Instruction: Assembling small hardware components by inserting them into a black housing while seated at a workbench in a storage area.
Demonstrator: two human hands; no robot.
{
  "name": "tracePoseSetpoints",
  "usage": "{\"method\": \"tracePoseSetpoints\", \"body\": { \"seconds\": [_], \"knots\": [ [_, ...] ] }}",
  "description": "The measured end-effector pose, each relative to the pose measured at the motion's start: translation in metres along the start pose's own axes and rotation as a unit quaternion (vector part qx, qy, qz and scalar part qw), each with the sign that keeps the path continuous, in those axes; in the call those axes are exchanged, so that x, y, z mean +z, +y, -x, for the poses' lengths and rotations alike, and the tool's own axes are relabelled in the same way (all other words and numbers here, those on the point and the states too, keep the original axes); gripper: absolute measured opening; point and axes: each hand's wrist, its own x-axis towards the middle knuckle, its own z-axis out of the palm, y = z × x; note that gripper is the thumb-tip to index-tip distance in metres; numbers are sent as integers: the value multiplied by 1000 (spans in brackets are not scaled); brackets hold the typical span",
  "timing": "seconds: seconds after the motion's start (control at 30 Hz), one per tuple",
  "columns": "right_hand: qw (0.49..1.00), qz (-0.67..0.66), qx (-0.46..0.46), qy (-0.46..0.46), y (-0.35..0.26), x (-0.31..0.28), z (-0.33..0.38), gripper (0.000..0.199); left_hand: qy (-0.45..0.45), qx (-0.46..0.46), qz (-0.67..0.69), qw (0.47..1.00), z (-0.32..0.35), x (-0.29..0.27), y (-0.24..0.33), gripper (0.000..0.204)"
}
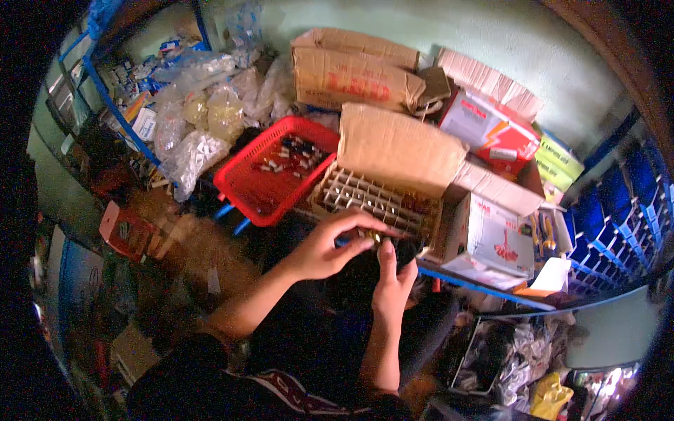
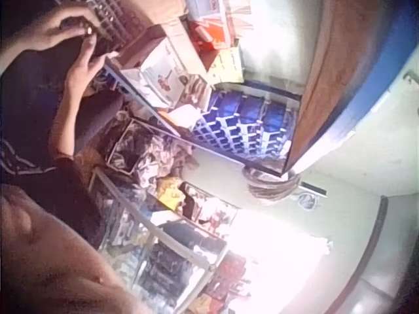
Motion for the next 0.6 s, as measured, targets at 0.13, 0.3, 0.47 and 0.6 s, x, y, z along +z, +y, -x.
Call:
{"method": "tracePoseSetpoints", "body": {
  "seconds": [0.13, 0.3, 0.47, 0.6],
  "knots": [
    [999, 16, -29, -27, -5, 7, -1, 26, 39, -74, 17, 996, 0, 4, -3, 24],
    [999, 6, -23, -26, 0, 6, -1, 27, 30, -145, -60, 987, -3, 2, 7, 34],
    [1000, -2, 3, -6, -3, 3, 1, 28, 56, -23, 7, 998, -3, 4, 3, 26],
    [1000, -17, 18, -7, 2, 0, 1, 27, 55, -7, -31, 998, -1, 3, 7, 27]
  ]
}}
